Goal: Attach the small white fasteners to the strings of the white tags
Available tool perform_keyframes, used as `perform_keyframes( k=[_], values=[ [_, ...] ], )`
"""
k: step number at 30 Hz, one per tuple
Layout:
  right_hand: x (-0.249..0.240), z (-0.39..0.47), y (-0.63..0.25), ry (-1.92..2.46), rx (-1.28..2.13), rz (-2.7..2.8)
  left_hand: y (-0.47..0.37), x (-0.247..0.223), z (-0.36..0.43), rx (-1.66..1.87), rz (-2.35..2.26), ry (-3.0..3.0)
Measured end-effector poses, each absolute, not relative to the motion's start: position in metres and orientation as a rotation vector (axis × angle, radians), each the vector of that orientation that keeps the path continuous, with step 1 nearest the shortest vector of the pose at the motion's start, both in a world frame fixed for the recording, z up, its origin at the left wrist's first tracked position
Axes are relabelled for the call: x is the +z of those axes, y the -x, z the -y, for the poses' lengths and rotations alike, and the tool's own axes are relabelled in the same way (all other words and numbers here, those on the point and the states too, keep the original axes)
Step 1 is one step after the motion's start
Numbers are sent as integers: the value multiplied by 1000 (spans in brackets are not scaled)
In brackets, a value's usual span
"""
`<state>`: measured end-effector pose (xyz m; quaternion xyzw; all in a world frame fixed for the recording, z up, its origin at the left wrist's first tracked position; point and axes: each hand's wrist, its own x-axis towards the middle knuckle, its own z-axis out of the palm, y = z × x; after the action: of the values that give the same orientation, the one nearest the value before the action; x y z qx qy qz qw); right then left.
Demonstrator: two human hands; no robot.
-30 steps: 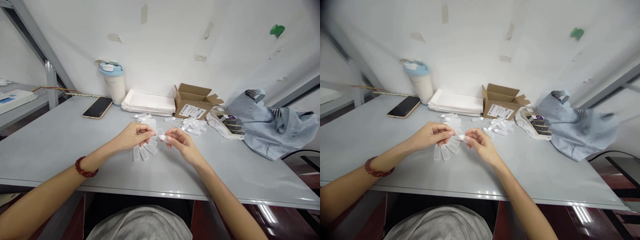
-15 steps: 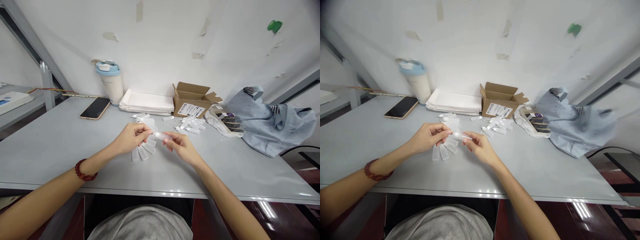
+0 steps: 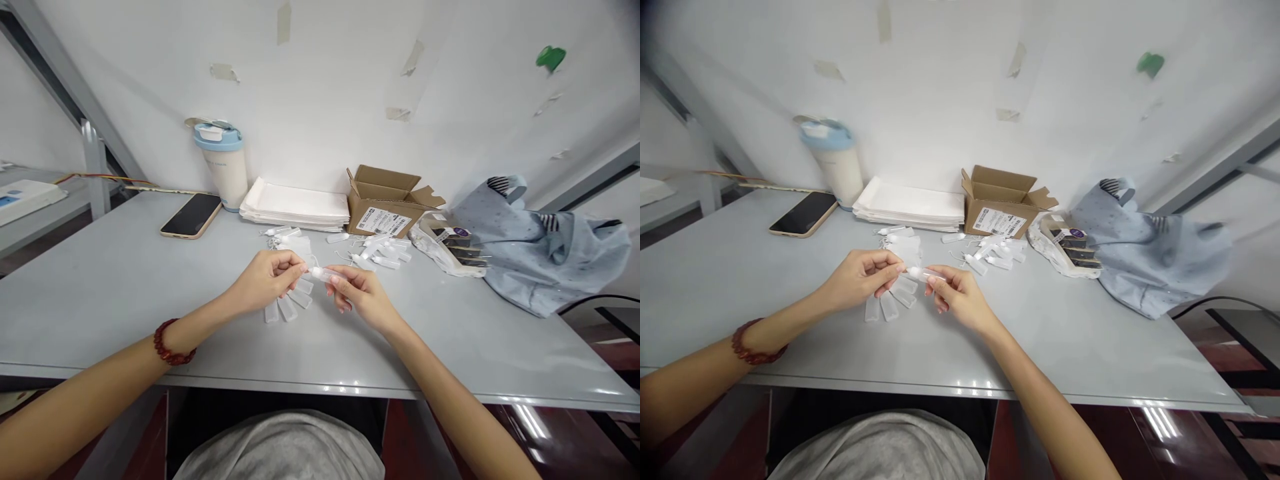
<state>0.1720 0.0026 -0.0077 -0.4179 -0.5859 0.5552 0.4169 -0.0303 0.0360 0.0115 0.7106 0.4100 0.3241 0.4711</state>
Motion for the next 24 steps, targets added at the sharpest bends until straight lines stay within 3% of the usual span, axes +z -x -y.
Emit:
perform_keyframes(
  k=[24],
  values=[
    [-1,-5,-174,1030,1364,1463,37,26,-39,918,-934,-1699]
  ],
)
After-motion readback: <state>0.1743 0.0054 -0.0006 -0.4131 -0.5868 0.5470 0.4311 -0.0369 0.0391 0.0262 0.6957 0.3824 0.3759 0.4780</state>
